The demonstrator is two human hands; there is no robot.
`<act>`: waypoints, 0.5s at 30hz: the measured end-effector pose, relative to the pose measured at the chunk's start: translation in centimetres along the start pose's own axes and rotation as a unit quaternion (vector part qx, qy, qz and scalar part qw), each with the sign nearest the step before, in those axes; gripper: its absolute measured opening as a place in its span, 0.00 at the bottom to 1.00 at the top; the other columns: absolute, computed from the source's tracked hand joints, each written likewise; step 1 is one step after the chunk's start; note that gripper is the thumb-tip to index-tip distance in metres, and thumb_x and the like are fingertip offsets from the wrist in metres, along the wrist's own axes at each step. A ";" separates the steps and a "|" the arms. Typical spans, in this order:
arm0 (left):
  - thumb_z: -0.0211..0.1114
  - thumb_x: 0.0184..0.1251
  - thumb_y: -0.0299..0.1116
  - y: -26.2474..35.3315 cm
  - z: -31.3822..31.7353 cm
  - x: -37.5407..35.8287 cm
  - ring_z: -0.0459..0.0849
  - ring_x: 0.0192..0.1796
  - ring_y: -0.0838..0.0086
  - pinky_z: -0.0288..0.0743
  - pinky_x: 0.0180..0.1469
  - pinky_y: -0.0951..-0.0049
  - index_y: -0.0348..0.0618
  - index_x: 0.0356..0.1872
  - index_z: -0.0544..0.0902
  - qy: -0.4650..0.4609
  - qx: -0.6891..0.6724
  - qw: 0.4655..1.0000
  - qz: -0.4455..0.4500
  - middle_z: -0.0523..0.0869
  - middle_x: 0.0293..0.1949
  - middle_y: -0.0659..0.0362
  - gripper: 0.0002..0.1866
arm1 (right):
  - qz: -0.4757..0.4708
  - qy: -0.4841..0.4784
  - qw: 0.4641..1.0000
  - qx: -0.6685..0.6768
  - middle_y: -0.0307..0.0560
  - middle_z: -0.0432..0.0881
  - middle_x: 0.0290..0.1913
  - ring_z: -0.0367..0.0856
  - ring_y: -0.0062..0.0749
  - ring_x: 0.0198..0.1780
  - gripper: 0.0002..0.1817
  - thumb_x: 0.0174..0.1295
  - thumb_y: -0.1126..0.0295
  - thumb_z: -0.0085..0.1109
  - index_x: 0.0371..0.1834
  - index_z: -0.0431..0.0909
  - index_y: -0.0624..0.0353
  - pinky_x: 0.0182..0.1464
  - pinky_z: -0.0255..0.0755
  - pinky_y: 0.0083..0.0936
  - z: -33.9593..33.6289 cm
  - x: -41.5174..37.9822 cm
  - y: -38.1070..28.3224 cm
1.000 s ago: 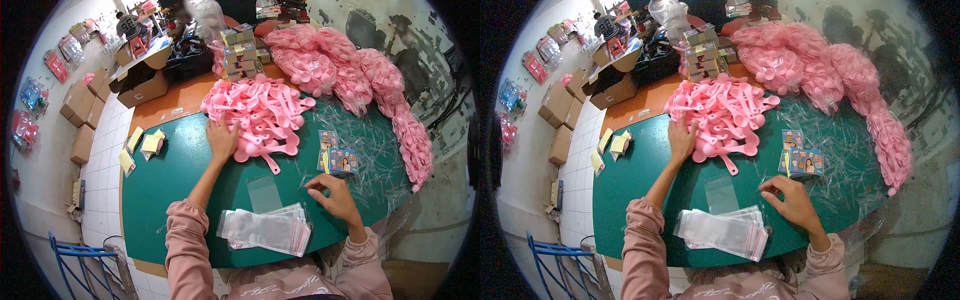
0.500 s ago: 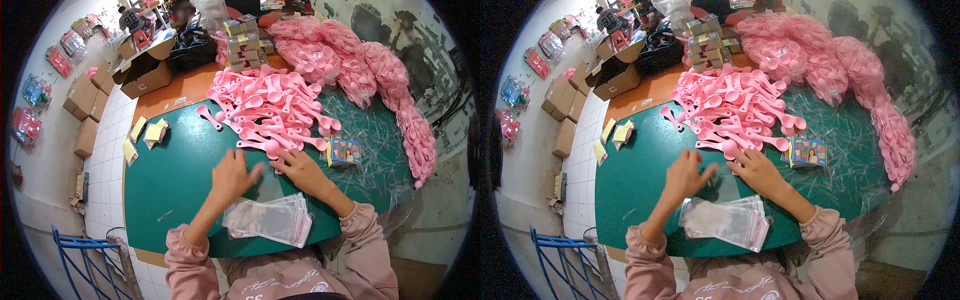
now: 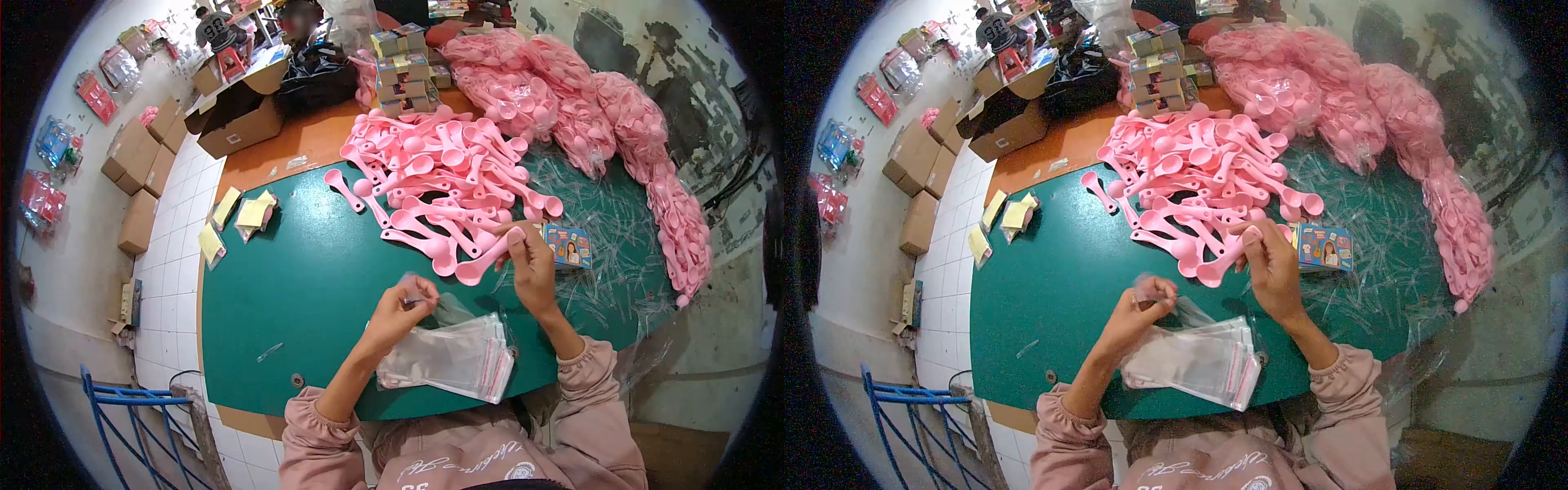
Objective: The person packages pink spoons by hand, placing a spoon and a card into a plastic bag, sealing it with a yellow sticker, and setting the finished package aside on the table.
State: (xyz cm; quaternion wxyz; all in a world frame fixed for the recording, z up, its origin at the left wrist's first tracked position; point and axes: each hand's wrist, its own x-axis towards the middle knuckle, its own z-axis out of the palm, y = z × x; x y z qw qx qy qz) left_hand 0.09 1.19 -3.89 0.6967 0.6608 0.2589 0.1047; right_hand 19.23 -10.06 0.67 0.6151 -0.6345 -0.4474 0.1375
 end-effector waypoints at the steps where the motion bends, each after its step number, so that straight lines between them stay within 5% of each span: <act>1: 0.60 0.60 0.27 0.6 0.3 0.1 0.77 0.38 0.81 0.72 0.36 0.84 0.40 0.39 0.76 0.003 -0.106 0.994 0.039 0.78 0.43 0.59 0.07 | 0.050 0.001 0.997 0.061 0.42 0.76 0.28 0.75 0.19 0.27 0.11 0.67 0.68 0.44 0.39 0.74 0.64 0.28 0.69 0.16 0.0 -0.1 0.3; 3: 0.59 0.61 0.27 1.9 0.5 -0.2 0.75 0.37 0.83 0.70 0.35 0.87 0.40 0.38 0.76 0.007 -0.211 0.974 0.078 0.78 0.44 0.58 0.06 | 0.069 -0.007 0.994 0.090 0.42 0.76 0.28 0.75 0.19 0.25 0.11 0.67 0.68 0.44 0.40 0.73 0.64 0.28 0.71 0.16 0.2 -0.2 0.0; 7: 0.56 0.65 0.29 3.0 -0.3 -0.6 0.81 0.34 0.79 0.71 0.33 0.85 0.42 0.38 0.77 0.049 -0.319 0.946 0.010 0.83 0.38 0.55 0.04 | 0.092 0.003 0.985 0.143 0.44 0.76 0.27 0.76 0.21 0.24 0.10 0.66 0.70 0.45 0.41 0.72 0.65 0.28 0.74 0.17 0.4 -0.1 0.0; 15: 0.66 0.57 0.31 3.3 -0.4 -1.1 0.79 0.29 0.83 0.69 0.31 0.85 0.35 0.30 0.80 -0.133 -0.085 0.984 -0.085 0.83 0.26 0.59 0.08 | 0.083 0.046 0.980 0.177 0.45 0.77 0.28 0.77 0.22 0.23 0.09 0.65 0.71 0.47 0.42 0.71 0.65 0.26 0.74 0.17 0.4 -0.1 -1.8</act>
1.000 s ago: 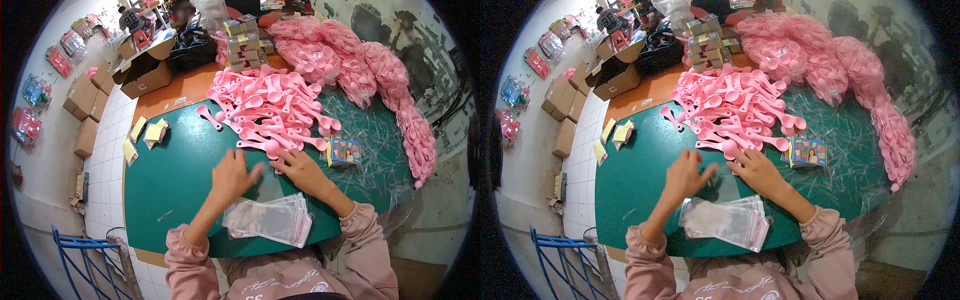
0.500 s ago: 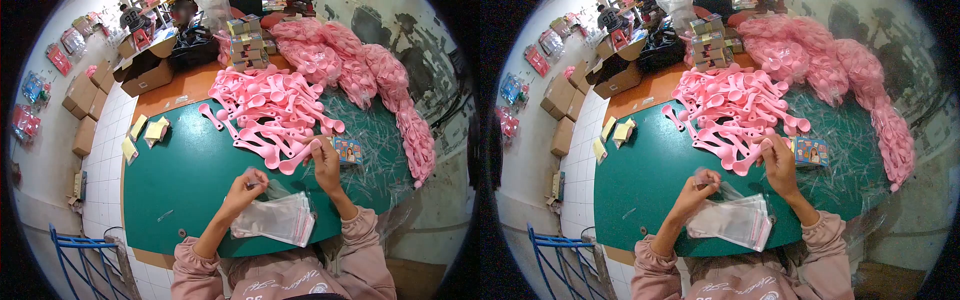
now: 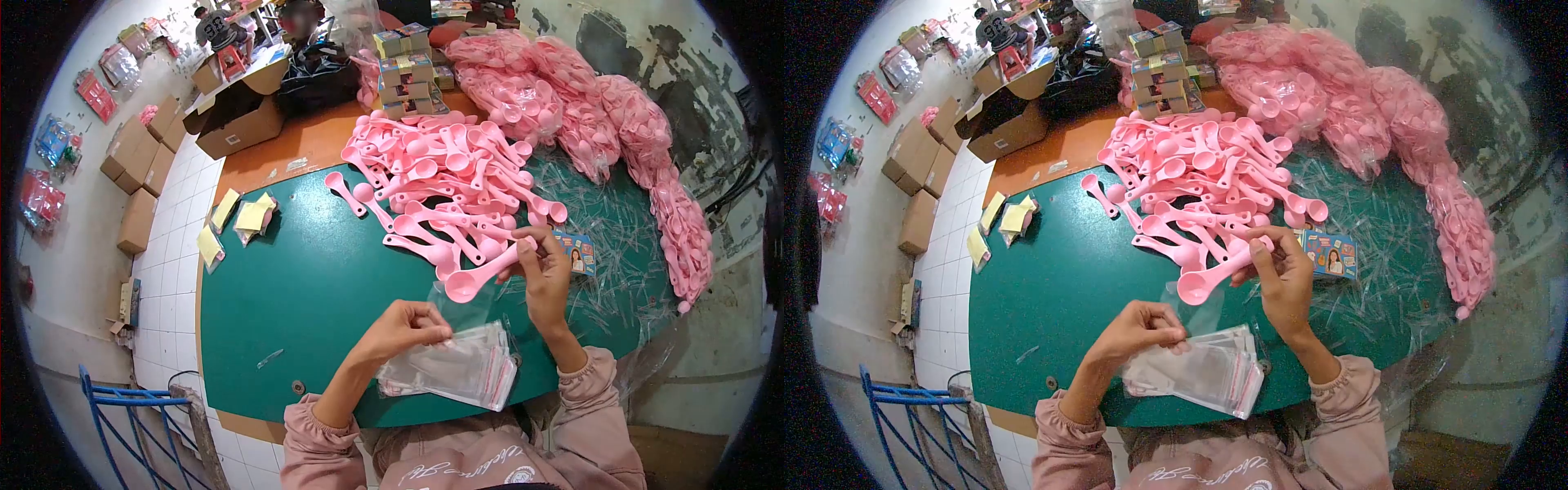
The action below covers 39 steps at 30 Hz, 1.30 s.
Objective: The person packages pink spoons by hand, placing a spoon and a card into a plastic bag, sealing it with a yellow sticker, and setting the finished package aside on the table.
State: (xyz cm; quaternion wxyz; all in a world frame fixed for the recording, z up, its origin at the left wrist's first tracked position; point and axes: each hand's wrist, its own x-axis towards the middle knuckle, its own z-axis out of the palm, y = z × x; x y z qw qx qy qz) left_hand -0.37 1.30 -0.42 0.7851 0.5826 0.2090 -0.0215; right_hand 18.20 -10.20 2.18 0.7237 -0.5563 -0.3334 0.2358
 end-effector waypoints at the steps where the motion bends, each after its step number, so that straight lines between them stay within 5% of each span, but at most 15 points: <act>1: 0.67 0.55 0.30 0.5 0.4 -0.2 0.79 0.28 0.83 0.68 0.32 0.85 0.36 0.27 0.80 0.010 -0.001 1.000 -0.002 0.83 0.24 0.60 0.08 | -0.019 0.003 1.000 0.002 0.45 0.77 0.28 0.77 0.22 0.23 0.09 0.65 0.70 0.47 0.42 0.71 0.65 0.25 0.73 0.17 0.1 -0.1 -0.3; 5: 0.66 0.57 0.29 -0.1 0.0 0.0 0.81 0.31 0.82 0.69 0.33 0.85 0.36 0.32 0.79 -0.019 0.028 0.999 -0.012 0.83 0.27 0.59 0.07 | -0.012 -0.013 1.000 -0.010 0.44 0.76 0.28 0.77 0.21 0.23 0.09 0.65 0.71 0.48 0.42 0.71 0.65 0.25 0.73 0.16 0.1 -0.5 -0.7; 7: 0.61 0.62 0.32 -0.6 0.6 0.3 0.81 0.37 0.81 0.69 0.33 0.85 0.36 0.37 0.76 -0.031 -0.050 0.993 0.098 0.84 0.33 0.58 0.09 | -0.025 -0.009 0.999 -0.031 0.43 0.76 0.27 0.76 0.20 0.23 0.08 0.64 0.72 0.49 0.42 0.71 0.66 0.24 0.73 0.15 0.1 -0.6 -0.5; 10: 0.55 0.66 0.36 1.1 1.2 0.0 0.81 0.40 0.79 0.71 0.34 0.84 0.38 0.41 0.74 0.005 -0.049 0.999 0.013 0.84 0.38 0.57 0.11 | -0.017 -0.016 0.999 -0.036 0.42 0.75 0.27 0.76 0.20 0.23 0.08 0.64 0.73 0.49 0.41 0.72 0.66 0.24 0.72 0.15 0.3 -0.7 -0.5; 20: 0.60 0.63 0.38 0.3 0.9 0.1 0.80 0.30 0.82 0.72 0.32 0.82 0.38 0.31 0.80 0.027 0.017 0.999 0.000 0.85 0.31 0.58 0.12 | -0.055 0.031 0.998 -0.020 0.41 0.76 0.27 0.76 0.19 0.22 0.08 0.64 0.72 0.48 0.42 0.72 0.64 0.24 0.71 0.15 0.5 -0.6 -0.4; 28: 0.60 0.63 0.37 0.3 1.0 0.1 0.80 0.32 0.83 0.73 0.34 0.83 0.35 0.38 0.81 0.036 0.057 0.998 -0.016 0.85 0.32 0.61 0.13 | 0.038 -0.059 0.996 -0.052 0.38 0.75 0.26 0.75 0.16 0.22 0.09 0.61 0.75 0.52 0.43 0.73 0.65 0.24 0.68 0.12 0.6 -1.0 -0.6; 35: 0.56 0.66 0.36 -0.2 1.2 0.4 0.82 0.37 0.78 0.75 0.39 0.79 0.33 0.43 0.79 0.006 0.027 0.999 0.047 0.85 0.37 0.56 0.15 | 0.021 -0.110 0.983 -0.145 0.37 0.75 0.25 0.73 0.14 0.22 0.09 0.58 0.75 0.56 0.42 0.72 0.63 0.22 0.65 0.10 0.4 -0.7 -0.9; 39: 0.55 0.67 0.36 1.1 1.8 0.0 0.81 0.40 0.77 0.75 0.43 0.79 0.32 0.46 0.78 0.000 -0.017 1.000 -0.002 0.84 0.38 0.56 0.16 | -0.003 0.006 0.999 -0.052 0.38 0.75 0.24 0.72 0.14 0.22 0.10 0.57 0.75 0.57 0.40 0.69 0.62 0.22 0.65 0.11 0.6 -1.0 -1.4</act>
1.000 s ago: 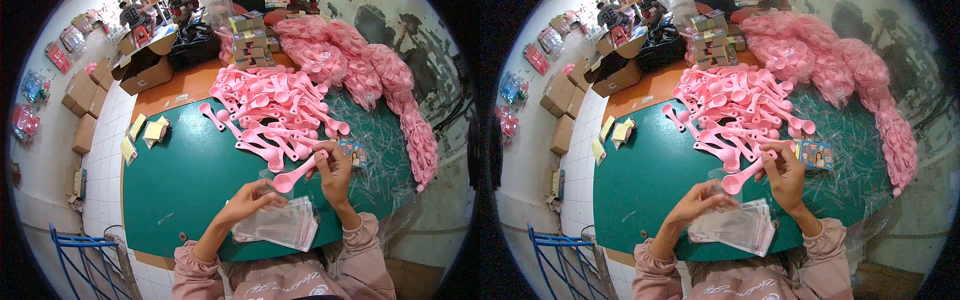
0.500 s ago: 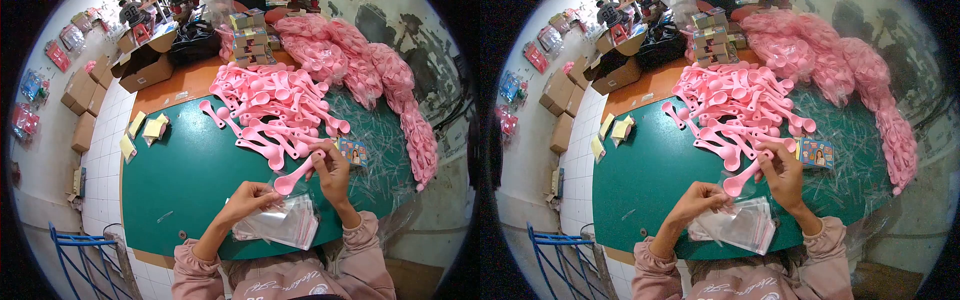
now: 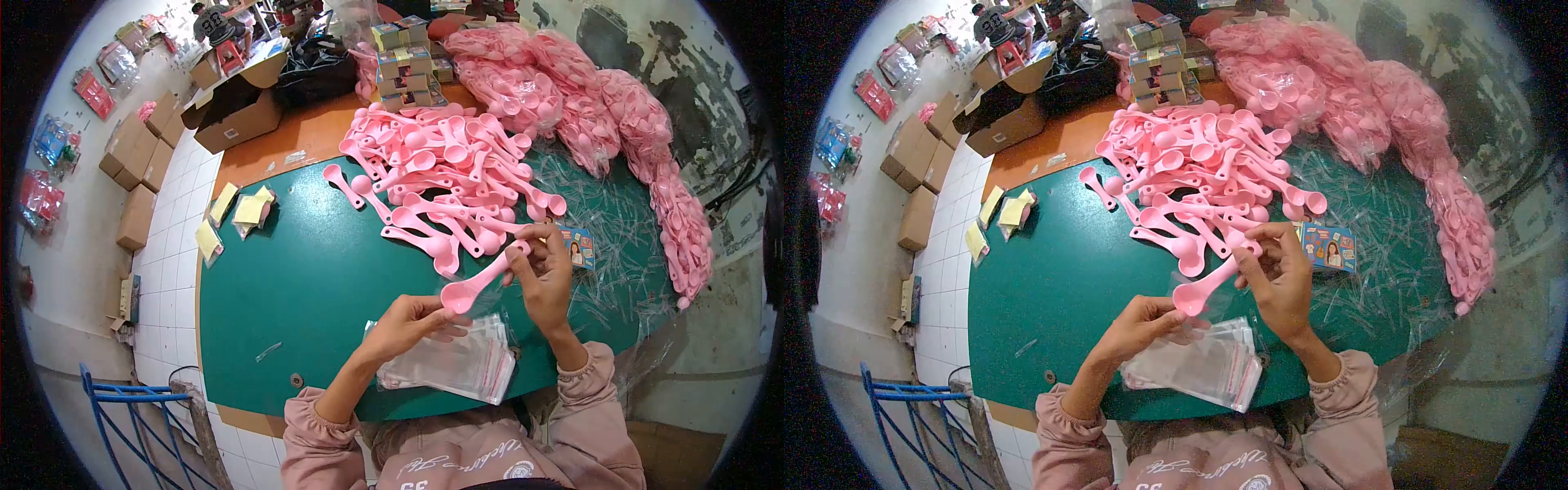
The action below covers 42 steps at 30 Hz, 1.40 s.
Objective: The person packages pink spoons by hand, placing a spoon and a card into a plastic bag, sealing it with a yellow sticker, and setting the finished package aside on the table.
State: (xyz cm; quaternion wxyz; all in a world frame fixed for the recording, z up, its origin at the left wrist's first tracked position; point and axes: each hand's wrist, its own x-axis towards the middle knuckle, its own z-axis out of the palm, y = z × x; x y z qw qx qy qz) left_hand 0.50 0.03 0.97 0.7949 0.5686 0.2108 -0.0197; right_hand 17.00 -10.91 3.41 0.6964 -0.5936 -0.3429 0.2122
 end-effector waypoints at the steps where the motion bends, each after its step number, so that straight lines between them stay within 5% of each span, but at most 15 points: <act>1: 0.56 0.66 0.36 0.1 0.0 0.0 0.81 0.41 0.77 0.75 0.44 0.79 0.32 0.47 0.77 0.008 -0.002 1.000 -0.024 0.84 0.39 0.56 0.17 | -0.013 0.015 1.000 0.000 0.38 0.75 0.24 0.72 0.13 0.21 0.10 0.57 0.76 0.57 0.40 0.68 0.62 0.22 0.65 0.11 0.0 -0.1 0.1; 8: 0.54 0.67 0.35 -0.4 0.2 0.2 0.81 0.43 0.76 0.73 0.47 0.77 0.30 0.51 0.74 0.030 0.076 0.997 -0.002 0.83 0.40 0.56 0.18 | 0.026 -0.102 0.990 -0.096 0.39 0.75 0.23 0.72 0.14 0.21 0.12 0.56 0.75 0.58 0.40 0.66 0.62 0.22 0.66 0.12 0.1 -0.1 0.6; 13: 0.47 0.71 0.36 -0.9 1.1 0.5 0.81 0.44 0.74 0.75 0.47 0.76 0.30 0.52 0.73 0.013 -0.052 0.992 0.114 0.82 0.42 0.54 0.18 | 0.064 -0.146 0.984 -0.076 0.41 0.78 0.24 0.75 0.18 0.22 0.11 0.56 0.76 0.59 0.38 0.67 0.63 0.24 0.68 0.15 0.0 -0.3 1.0; 17: 0.45 0.72 0.37 -0.3 -0.2 -0.1 0.81 0.44 0.73 0.76 0.46 0.75 0.30 0.51 0.73 -0.065 -0.019 0.997 0.034 0.82 0.42 0.52 0.19 | 0.068 -0.117 0.987 -0.088 0.45 0.79 0.26 0.78 0.24 0.25 0.13 0.61 0.64 0.56 0.37 0.70 0.63 0.29 0.71 0.19 -0.5 -0.3 0.8; 19: 0.44 0.72 0.39 -0.4 0.3 -0.1 0.82 0.43 0.71 0.77 0.45 0.75 0.31 0.50 0.73 -0.025 -0.078 0.996 0.042 0.82 0.41 0.51 0.20 | -0.051 -0.261 0.955 -0.134 0.49 0.78 0.35 0.78 0.31 0.36 0.23 0.63 0.50 0.48 0.37 0.74 0.64 0.41 0.71 0.27 -0.8 -0.5 0.5; 23: 0.43 0.72 0.41 -0.8 0.2 0.1 0.82 0.42 0.71 0.77 0.44 0.75 0.33 0.51 0.73 0.024 0.000 0.995 0.095 0.82 0.41 0.50 0.21 | -0.131 -0.354 0.917 -0.131 0.51 0.72 0.50 0.69 0.40 0.54 0.26 0.61 0.44 0.45 0.43 0.79 0.55 0.56 0.62 0.33 -1.0 -1.1 0.2; 26: 0.42 0.73 0.42 -0.2 0.2 -0.2 0.82 0.41 0.71 0.78 0.44 0.74 0.34 0.50 0.73 0.022 -0.109 0.991 0.070 0.82 0.41 0.50 0.21 | -0.113 -0.178 0.908 -0.362 0.56 0.68 0.53 0.70 0.44 0.50 0.21 0.55 0.53 0.57 0.44 0.79 0.56 0.53 0.64 0.33 -6.6 1.2 -0.8; 28: 0.41 0.73 0.41 0.0 0.2 -0.2 0.82 0.42 0.66 0.78 0.45 0.69 0.32 0.49 0.73 0.053 -0.090 0.993 0.057 0.82 0.40 0.47 0.21 | 0.018 0.085 0.861 -0.501 0.57 0.71 0.45 0.70 0.44 0.50 0.19 0.54 0.59 0.58 0.45 0.77 0.61 0.51 0.65 0.32 -10.2 1.5 0.3; 30: 0.41 0.73 0.42 0.0 0.1 -0.1 0.82 0.42 0.69 0.78 0.44 0.72 0.34 0.50 0.73 0.044 -0.096 0.993 0.057 0.82 0.41 0.49 0.21 | 0.022 0.135 0.761 -0.635 0.55 0.74 0.36 0.74 0.43 0.43 0.18 0.54 0.63 0.58 0.45 0.75 0.65 0.47 0.68 0.31 -12.7 1.3 2.1; 31: 0.42 0.73 0.42 -0.2 0.1 -0.1 0.82 0.42 0.71 0.78 0.43 0.75 0.36 0.51 0.74 0.037 -0.101 0.993 0.052 0.82 0.41 0.51 0.20 | 0.022 0.135 0.760 -0.636 0.55 0.74 0.36 0.74 0.43 0.43 0.18 0.54 0.63 0.58 0.45 0.75 0.65 0.47 0.68 0.31 -13.3 1.4 2.4; 33: 0.42 0.73 0.42 -0.2 0.0 0.0 0.82 0.42 0.71 0.78 0.43 0.74 0.37 0.51 0.74 0.027 -0.101 0.993 0.053 0.82 0.41 0.51 0.20 | 0.081 0.098 0.841 -0.525 0.51 0.75 0.28 0.76 0.40 0.34 0.16 0.54 0.67 0.59 0.42 0.75 0.65 0.40 0.70 0.30 -13.8 1.7 2.6; 36: 0.43 0.72 0.41 0.0 0.0 -0.2 0.82 0.43 0.72 0.77 0.43 0.75 0.36 0.51 0.74 0.014 -0.088 0.995 0.051 0.82 0.42 0.51 0.19 | 0.036 0.149 0.836 -0.527 0.49 0.76 0.27 0.75 0.35 0.26 0.10 0.54 0.71 0.59 0.37 0.75 0.65 0.33 0.70 0.27 -14.1 2.0 2.9; 42: 0.46 0.71 0.42 0.1 0.5 -0.2 0.81 0.43 0.73 0.74 0.46 0.76 0.32 0.46 0.76 -0.036 -0.019 0.997 0.070 0.83 0.39 0.50 0.21 | 0.028 0.020 0.969 -0.245 0.40 0.78 0.26 0.73 0.15 0.28 0.07 0.53 0.77 0.59 0.34 0.74 0.65 0.29 0.67 0.18 -6.3 -0.7 -2.7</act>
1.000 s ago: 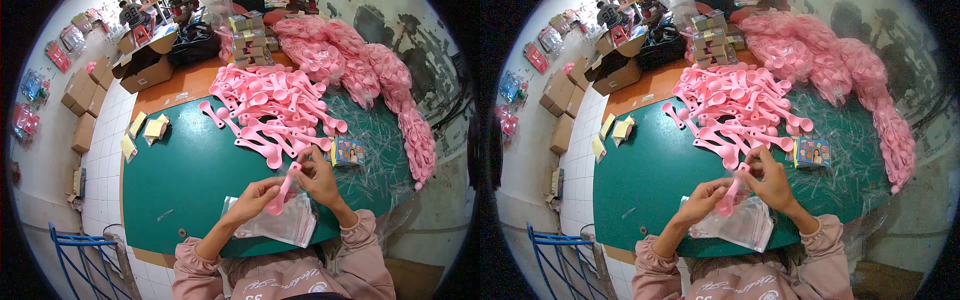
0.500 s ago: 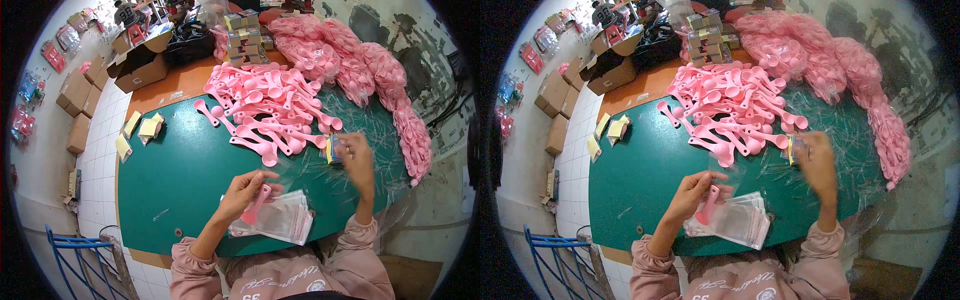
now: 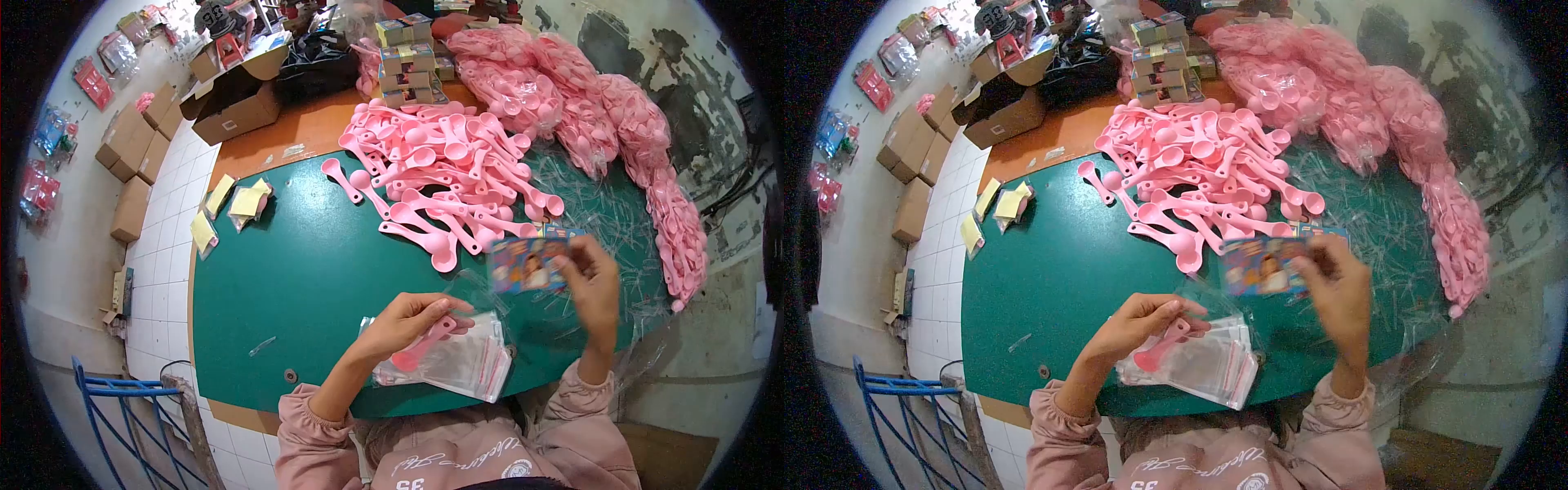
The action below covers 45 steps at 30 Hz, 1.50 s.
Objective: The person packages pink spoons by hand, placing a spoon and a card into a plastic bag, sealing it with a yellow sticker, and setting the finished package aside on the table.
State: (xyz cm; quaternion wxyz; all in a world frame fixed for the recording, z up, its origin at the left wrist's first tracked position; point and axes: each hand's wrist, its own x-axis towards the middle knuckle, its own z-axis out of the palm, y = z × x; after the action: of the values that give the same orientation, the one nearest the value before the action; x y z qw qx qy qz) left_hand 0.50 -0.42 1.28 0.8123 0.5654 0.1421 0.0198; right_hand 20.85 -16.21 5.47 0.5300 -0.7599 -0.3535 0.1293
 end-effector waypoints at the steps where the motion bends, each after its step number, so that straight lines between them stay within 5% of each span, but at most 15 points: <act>1: 0.46 0.71 0.41 0.0 0.0 0.0 0.80 0.41 0.75 0.73 0.44 0.77 0.32 0.44 0.78 0.001 0.005 1.000 0.000 0.83 0.38 0.53 0.20 | 0.001 0.001 1.000 0.001 0.40 0.78 0.26 0.73 0.15 0.28 0.07 0.53 0.77 0.59 0.34 0.74 0.65 0.29 0.67 0.18 0.9 -0.6 -0.8; 11: 0.49 0.70 0.40 -1.1 -0.6 -0.1 0.72 0.32 0.85 0.68 0.34 0.80 0.33 0.37 0.79 -0.019 0.142 0.989 -0.032 0.81 0.31 0.63 0.18 | -0.037 -0.287 0.956 -0.044 0.46 0.77 0.26 0.75 0.24 0.25 0.08 0.51 0.74 0.61 0.33 0.75 0.65 0.29 0.68 0.21 2.2 -0.4 -3.6; 13: 0.51 0.69 0.39 -1.5 -0.3 0.1 0.69 0.31 0.86 0.66 0.32 0.79 0.36 0.50 0.76 -0.064 0.146 0.986 0.042 0.80 0.29 0.62 0.18 | -0.013 -0.349 0.937 -0.029 0.46 0.77 0.25 0.75 0.26 0.25 0.08 0.51 0.73 0.61 0.32 0.75 0.64 0.30 0.69 0.22 3.0 -0.4 -3.5; 16: 0.52 0.68 0.38 0.0 0.5 -0.5 0.67 0.29 0.85 0.66 0.31 0.79 0.43 0.63 0.64 -0.016 0.263 0.964 -0.026 0.79 0.27 0.61 0.24 | -0.085 -0.443 0.888 -0.086 0.47 0.78 0.28 0.77 0.31 0.30 0.13 0.50 0.65 0.64 0.34 0.76 0.61 0.33 0.70 0.26 4.6 -0.4 -2.0; 19: 0.53 0.68 0.37 -1.1 -0.1 -0.2 0.67 0.26 0.84 0.65 0.29 0.79 0.48 0.68 0.52 -0.023 0.313 0.949 0.027 0.79 0.25 0.60 0.31 | -0.077 -0.443 0.892 -0.049 0.47 0.79 0.31 0.77 0.30 0.31 0.13 0.50 0.65 0.64 0.34 0.76 0.62 0.33 0.70 0.25 4.0 0.2 -2.4; 26: 0.53 0.67 0.38 -1.2 0.0 -0.2 0.67 0.25 0.82 0.66 0.29 0.76 0.49 0.68 0.55 -0.005 0.284 0.959 0.010 0.78 0.22 0.57 0.29 | 0.027 -0.433 0.900 0.050 0.49 0.80 0.33 0.79 0.29 0.33 0.12 0.51 0.68 0.63 0.35 0.77 0.63 0.35 0.71 0.24 4.0 -0.2 -0.9; 28: 0.54 0.66 0.38 -1.5 0.2 -0.1 0.71 0.19 0.66 0.67 0.29 0.70 0.46 0.67 0.56 0.000 0.293 0.954 0.058 0.75 0.18 0.48 0.30 | -0.002 -0.458 0.888 -0.042 0.49 0.80 0.31 0.79 0.27 0.31 0.12 0.50 0.69 0.62 0.36 0.78 0.62 0.35 0.72 0.23 4.9 -0.6 -1.1; 32: 0.55 0.65 0.39 -1.0 0.5 -0.4 0.75 0.21 0.61 0.69 0.30 0.67 0.46 0.68 0.53 0.017 0.343 0.938 0.055 0.78 0.21 0.45 0.33 | -0.111 -0.399 0.910 -0.027 0.49 0.80 0.28 0.79 0.26 0.30 0.10 0.49 0.70 0.62 0.34 0.78 0.63 0.35 0.72 0.22 5.7 -1.0 -0.6; 34: 0.58 0.64 0.42 -0.6 0.8 -0.6 0.75 0.21 0.58 0.69 0.29 0.66 0.46 0.68 0.49 0.028 0.390 0.920 0.000 0.78 0.22 0.45 0.37 | 0.029 -0.437 0.899 0.001 0.45 0.79 0.27 0.77 0.24 0.29 0.08 0.47 0.72 0.63 0.28 0.76 0.64 0.34 0.71 0.21 5.5 -1.0 -1.3; 38: 0.60 0.61 0.43 0.2 -1.7 -1.5 0.74 0.20 0.59 0.69 0.29 0.66 0.47 0.69 0.49 -0.054 0.350 0.935 0.008 0.78 0.20 0.46 0.39 | 0.042 -0.366 0.925 0.095 0.38 0.79 0.27 0.75 0.20 0.31 0.07 0.46 0.76 0.64 0.29 0.78 0.62 0.35 0.71 0.20 4.4 -0.4 0.9; 40: 0.62 0.60 0.43 0.1 -3.4 -1.5 0.74 0.20 0.61 0.68 0.28 0.66 0.49 0.68 0.51 -0.115 0.373 0.907 0.160 0.77 0.22 0.47 0.39 | 0.028 -0.373 0.920 0.121 0.39 0.79 0.27 0.75 0.20 0.31 0.07 0.45 0.75 0.64 0.29 0.78 0.62 0.35 0.71 0.20 4.3 -0.3 1.3; 41: 0.62 0.60 0.43 0.1 -3.9 -1.8 0.74 0.20 0.61 0.68 0.28 0.66 0.49 0.68 0.51 -0.115 0.373 0.907 0.160 0.77 0.22 0.47 0.39 | 0.014 -0.378 0.914 0.148 0.39 0.79 0.27 0.75 0.20 0.31 0.08 0.45 0.75 0.65 0.29 0.78 0.62 0.36 0.71 0.20 4.3 -0.3 1.4; 43: 0.65 0.55 0.43 0.8 -4.2 -2.1 0.83 0.31 0.70 0.75 0.34 0.71 0.47 0.68 0.51 -0.145 0.350 0.924 0.057 0.80 0.46 0.47 0.43 | 0.023 -0.378 0.914 0.144 0.38 0.78 0.25 0.74 0.19 0.29 0.07 0.45 0.75 0.66 0.25 0.77 0.61 0.35 0.69 0.18 4.8 -0.6 -0.2; 45: 0.66 0.55 0.42 1.5 -4.0 -2.3 0.83 0.33 0.72 0.75 0.35 0.72 0.48 0.68 0.52 -0.140 0.353 0.925 0.024 0.80 0.46 0.47 0.42 | 0.078 -0.405 0.907 0.078 0.36 0.77 0.23 0.73 0.19 0.28 0.07 0.44 0.74 0.67 0.23 0.77 0.61 0.34 0.68 0.17 5.1 -0.8 0.8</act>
State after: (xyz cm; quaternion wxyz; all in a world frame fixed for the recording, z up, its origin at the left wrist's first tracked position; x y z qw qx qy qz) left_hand -2.53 3.32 1.83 0.5707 0.8160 0.0104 -0.0915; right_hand 17.63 -13.26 2.57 0.3869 -0.6233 -0.4664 0.4943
